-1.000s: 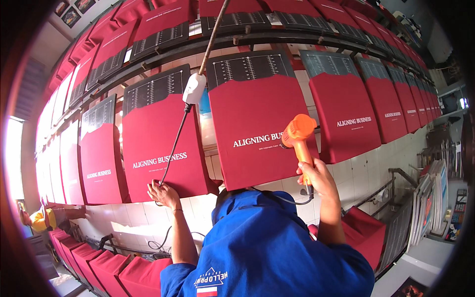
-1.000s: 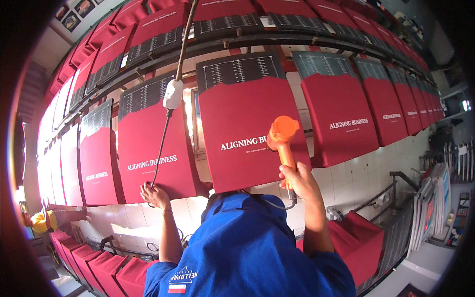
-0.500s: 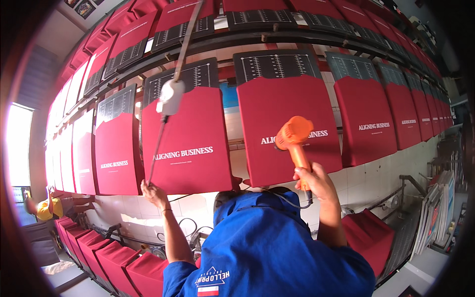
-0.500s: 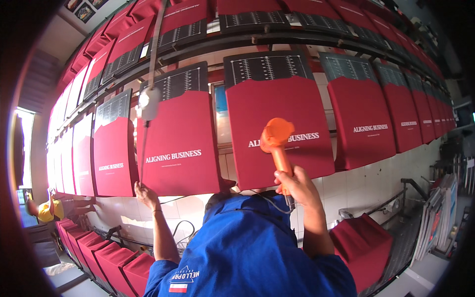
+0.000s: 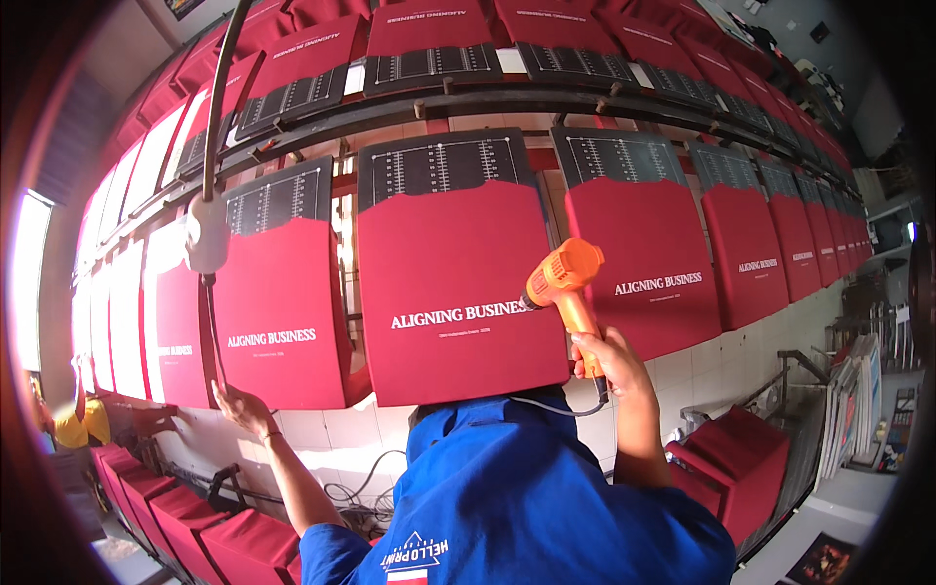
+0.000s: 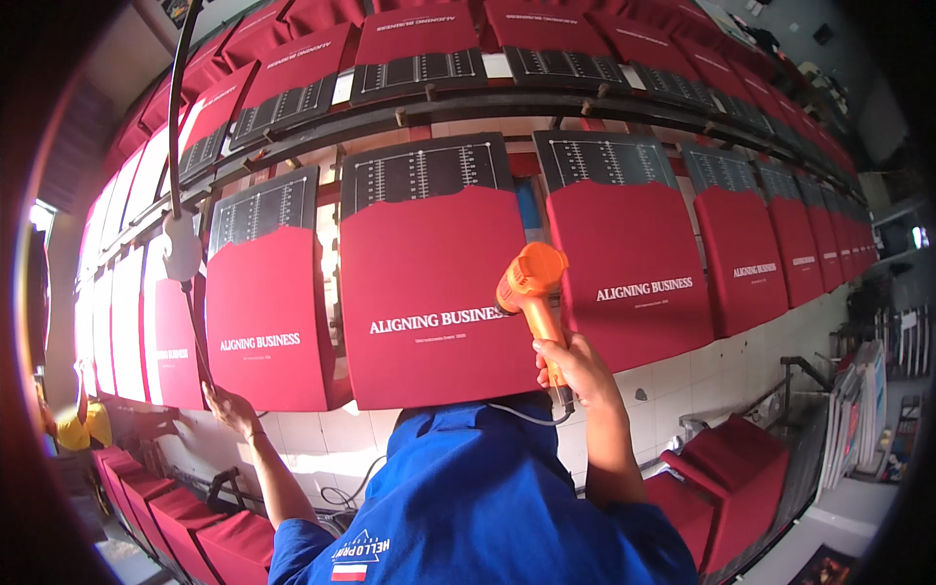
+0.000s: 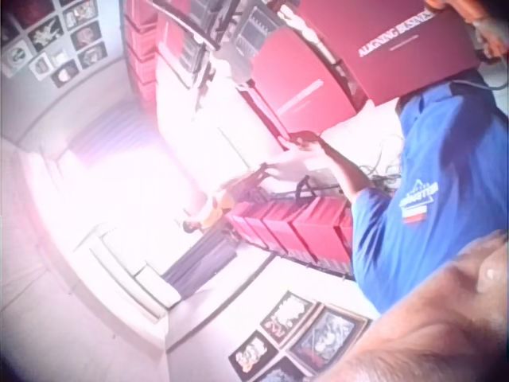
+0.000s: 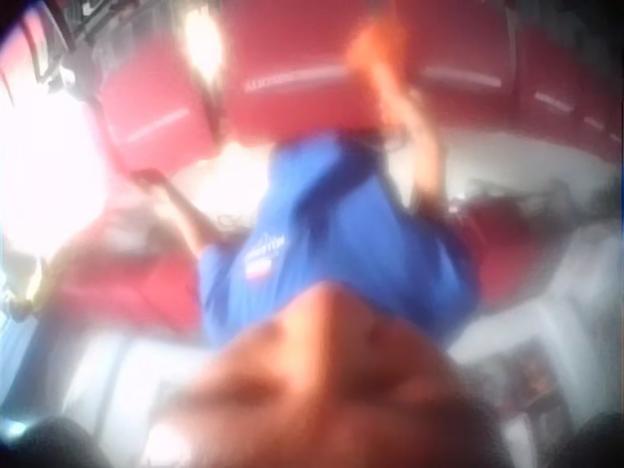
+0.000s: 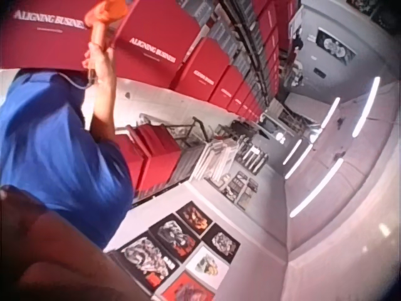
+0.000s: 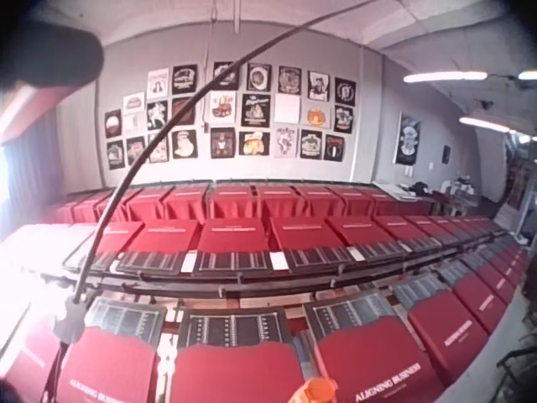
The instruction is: The person uses a heat gun to dry ink on several red fabric panels mounted on a large printing rack.
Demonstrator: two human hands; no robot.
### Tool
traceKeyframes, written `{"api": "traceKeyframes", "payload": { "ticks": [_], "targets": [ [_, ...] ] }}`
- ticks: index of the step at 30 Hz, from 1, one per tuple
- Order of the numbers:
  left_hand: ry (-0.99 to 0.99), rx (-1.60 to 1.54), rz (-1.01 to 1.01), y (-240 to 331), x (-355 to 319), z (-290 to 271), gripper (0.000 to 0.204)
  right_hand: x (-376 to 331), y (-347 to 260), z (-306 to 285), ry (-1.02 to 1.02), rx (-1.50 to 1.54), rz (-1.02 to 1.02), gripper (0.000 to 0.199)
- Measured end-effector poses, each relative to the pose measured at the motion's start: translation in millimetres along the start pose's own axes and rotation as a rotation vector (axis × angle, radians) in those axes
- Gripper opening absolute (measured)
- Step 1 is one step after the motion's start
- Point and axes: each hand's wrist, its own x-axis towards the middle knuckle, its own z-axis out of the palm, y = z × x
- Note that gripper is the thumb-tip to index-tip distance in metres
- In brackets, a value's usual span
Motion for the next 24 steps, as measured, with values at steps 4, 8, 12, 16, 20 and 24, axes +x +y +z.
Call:
{"api": "traceKeyframes", "payload": {
  "ticks": [4,8,12,16,20,24],
  "targets": [
    [-0.060,0.096,-0.076,-69.5,-4.3,37.0,0.043,-3.4,7.3,27.6,0.071,0.042,-0.014,0.033],
    [-0.220,0.285,-0.179,-114.8,-5.4,62.3,0.040,-6.5,14.9,46.8,0.192,0.045,-0.042,0.029],
    [-0.054,0.232,-0.343,-116.7,-15.8,87.3,0.042,-7.0,20.9,56.8,0.180,0.069,-0.061,0.027],
    [-0.103,0.167,-0.140,-105.7,-15.6,87.6,0.043,-5.6,26.2,63.3,0.274,0.057,-0.081,0.026],
    [-0.076,0.081,-0.154,-119.5,-13.4,89.6,0.041,-4.7,24.6,67.1,0.284,0.091,-0.051,0.024],
    [-0.064,0.175,-0.125,-124.5,-13.6,91.9,0.043,-1.7,30.0,78.2,0.318,0.066,-0.095,0.022]
  ]
}}
